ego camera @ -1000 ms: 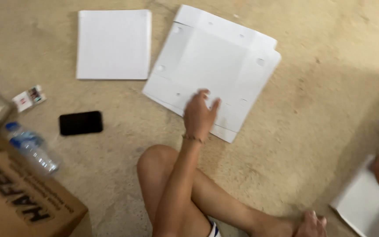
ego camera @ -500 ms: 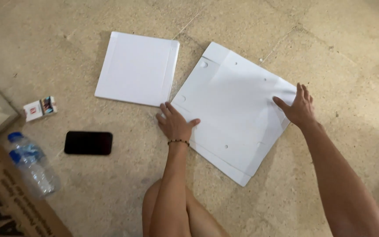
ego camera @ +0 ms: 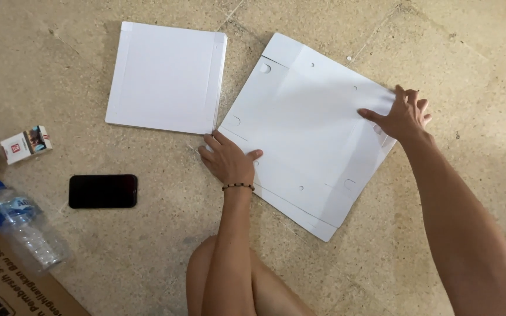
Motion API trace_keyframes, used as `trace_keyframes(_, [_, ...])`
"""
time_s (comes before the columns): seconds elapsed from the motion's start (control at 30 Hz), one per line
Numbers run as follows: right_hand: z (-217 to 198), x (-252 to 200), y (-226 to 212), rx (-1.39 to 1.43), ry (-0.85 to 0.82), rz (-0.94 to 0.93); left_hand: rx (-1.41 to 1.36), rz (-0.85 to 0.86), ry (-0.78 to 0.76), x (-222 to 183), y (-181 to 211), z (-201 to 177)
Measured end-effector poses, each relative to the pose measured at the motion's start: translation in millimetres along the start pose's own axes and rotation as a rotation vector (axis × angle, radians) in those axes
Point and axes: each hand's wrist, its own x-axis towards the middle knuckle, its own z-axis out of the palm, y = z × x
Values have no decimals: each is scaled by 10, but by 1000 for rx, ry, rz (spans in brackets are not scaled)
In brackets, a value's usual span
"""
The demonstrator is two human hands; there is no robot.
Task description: Assembling cardboard boxes by folding flat sheets along pre-scored lines and tucking in the flaps.
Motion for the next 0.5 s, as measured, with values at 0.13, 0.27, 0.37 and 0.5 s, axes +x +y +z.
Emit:
trace_keyframes(0.13, [20,72,33,-8,-23,14,4,-2,12,61,-27,134])
trace_keyframes(0.27, [-34,50,-46,36,-120,101,68,-7,272,112,-41,306])
trace_keyframes(0.37, [27,74,4,26,-116,97,88,5,308,95,-39,326])
trace_keyframes(0.5, [76,75,31,-5,-115,69,129,27,353,106,-46,375])
